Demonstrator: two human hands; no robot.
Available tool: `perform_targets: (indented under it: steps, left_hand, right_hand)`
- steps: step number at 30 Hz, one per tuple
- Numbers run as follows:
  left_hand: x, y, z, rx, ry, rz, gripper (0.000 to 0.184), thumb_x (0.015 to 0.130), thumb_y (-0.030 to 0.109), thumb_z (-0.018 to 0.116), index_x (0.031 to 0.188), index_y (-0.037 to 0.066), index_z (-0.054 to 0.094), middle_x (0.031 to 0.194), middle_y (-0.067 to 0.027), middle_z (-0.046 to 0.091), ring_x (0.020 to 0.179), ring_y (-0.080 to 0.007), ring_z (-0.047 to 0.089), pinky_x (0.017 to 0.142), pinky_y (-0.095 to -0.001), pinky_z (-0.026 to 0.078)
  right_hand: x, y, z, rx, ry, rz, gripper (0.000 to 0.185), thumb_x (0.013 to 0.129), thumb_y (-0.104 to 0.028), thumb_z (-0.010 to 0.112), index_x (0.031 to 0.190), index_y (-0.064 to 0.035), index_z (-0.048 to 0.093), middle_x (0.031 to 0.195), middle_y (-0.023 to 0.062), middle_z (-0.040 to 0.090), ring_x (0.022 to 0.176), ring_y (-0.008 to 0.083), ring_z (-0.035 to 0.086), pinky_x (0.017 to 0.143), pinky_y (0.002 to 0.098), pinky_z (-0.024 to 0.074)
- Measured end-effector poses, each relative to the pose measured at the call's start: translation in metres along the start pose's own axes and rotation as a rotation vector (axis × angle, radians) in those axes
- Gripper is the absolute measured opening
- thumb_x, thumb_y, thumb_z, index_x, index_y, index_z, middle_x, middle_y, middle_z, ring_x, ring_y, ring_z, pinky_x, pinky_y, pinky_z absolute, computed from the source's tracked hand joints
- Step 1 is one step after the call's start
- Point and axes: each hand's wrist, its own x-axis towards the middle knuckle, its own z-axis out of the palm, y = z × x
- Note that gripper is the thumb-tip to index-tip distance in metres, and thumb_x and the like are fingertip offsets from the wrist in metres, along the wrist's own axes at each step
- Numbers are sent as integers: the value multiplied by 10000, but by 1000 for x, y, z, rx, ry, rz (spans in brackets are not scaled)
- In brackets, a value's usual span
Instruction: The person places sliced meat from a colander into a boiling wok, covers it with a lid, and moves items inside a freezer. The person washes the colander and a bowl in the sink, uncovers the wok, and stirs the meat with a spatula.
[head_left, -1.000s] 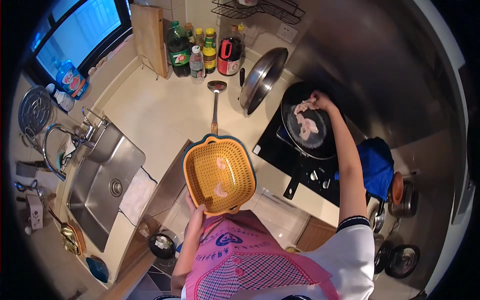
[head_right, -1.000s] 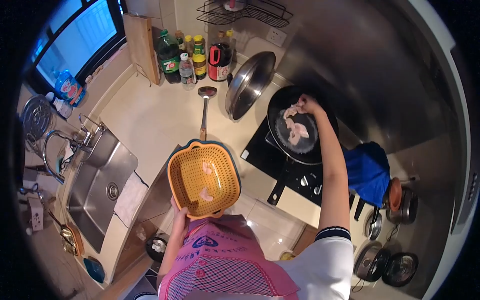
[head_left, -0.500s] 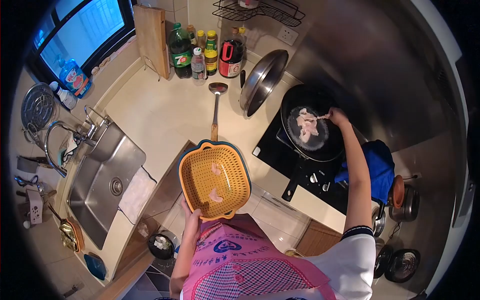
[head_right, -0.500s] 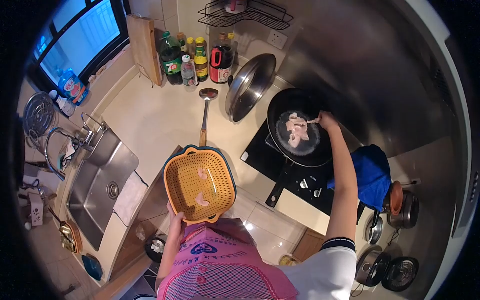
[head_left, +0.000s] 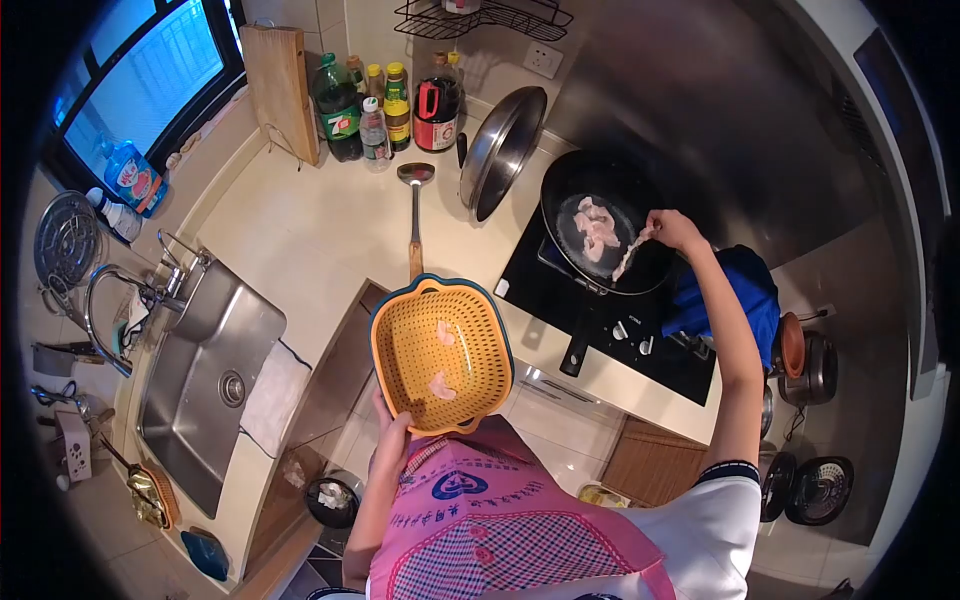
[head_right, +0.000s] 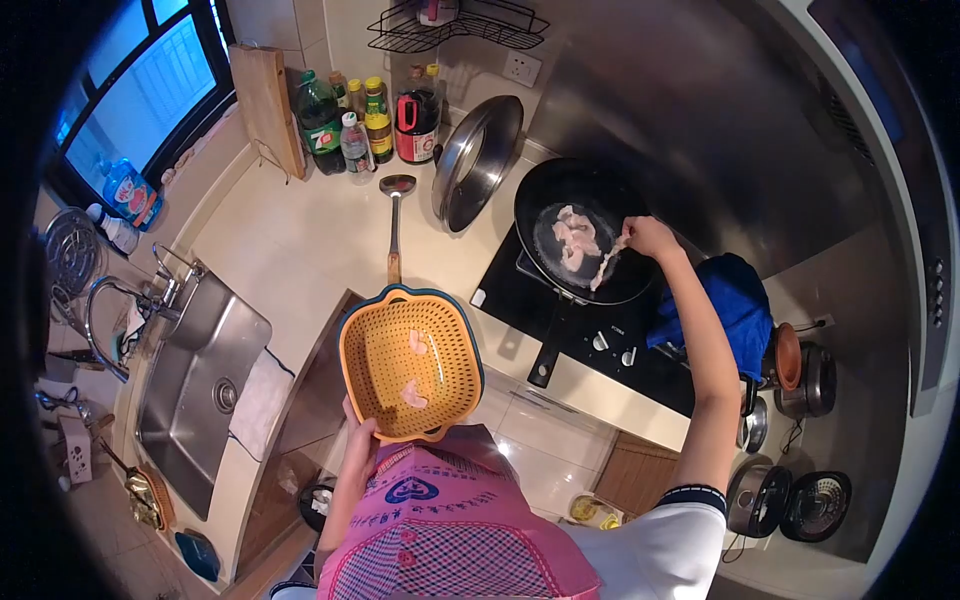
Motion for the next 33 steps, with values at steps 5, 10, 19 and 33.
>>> perform_targets:
  steps: [5, 10, 19, 33]
  left_hand:
    - [-2, -1, -8, 10, -21, 9, 727, 631, -70, 382, 1285, 162, 166, 1196, -110, 342, 1098, -230, 366, 850, -288, 372]
    - [-7, 0, -8, -16, 16, 40, 715, 614, -41, 382, 1274, 152, 184, 1150, -98, 354, 1048, -222, 390, 797, -275, 397]
    - [-7, 8, 1, 82, -48, 170, 728, 645, -21, 422, 1295, 133, 133, 1234, -107, 313, 1141, -210, 344, 894, -280, 344]
    - [-6, 10, 3, 42, -89, 206, 753, 632, -22, 417, 1305, 122, 112, 1249, -119, 292, 1172, -220, 316, 927, -298, 321]
  right_hand:
    - [12, 31, 44, -25, -45, 117, 155, 685, -171, 604, 818, -93, 611, 805, 117, 626, 788, 275, 596, 685, 358, 466]
    - [17, 34, 63, -52, 51, 83, 170, 699, -153, 577, 851, -89, 617, 831, 132, 622, 795, 283, 597, 700, 367, 468]
    - [-64, -212, 12, 484, -29, -576, 180, 765, -167, 560, 906, -60, 593, 880, 119, 601, 800, 270, 583, 671, 339, 468]
    - [-120, -326, 128, 405, -156, -767, 185, 721, -113, 564, 869, -46, 476, 957, 135, 491, 933, 306, 485, 776, 397, 408]
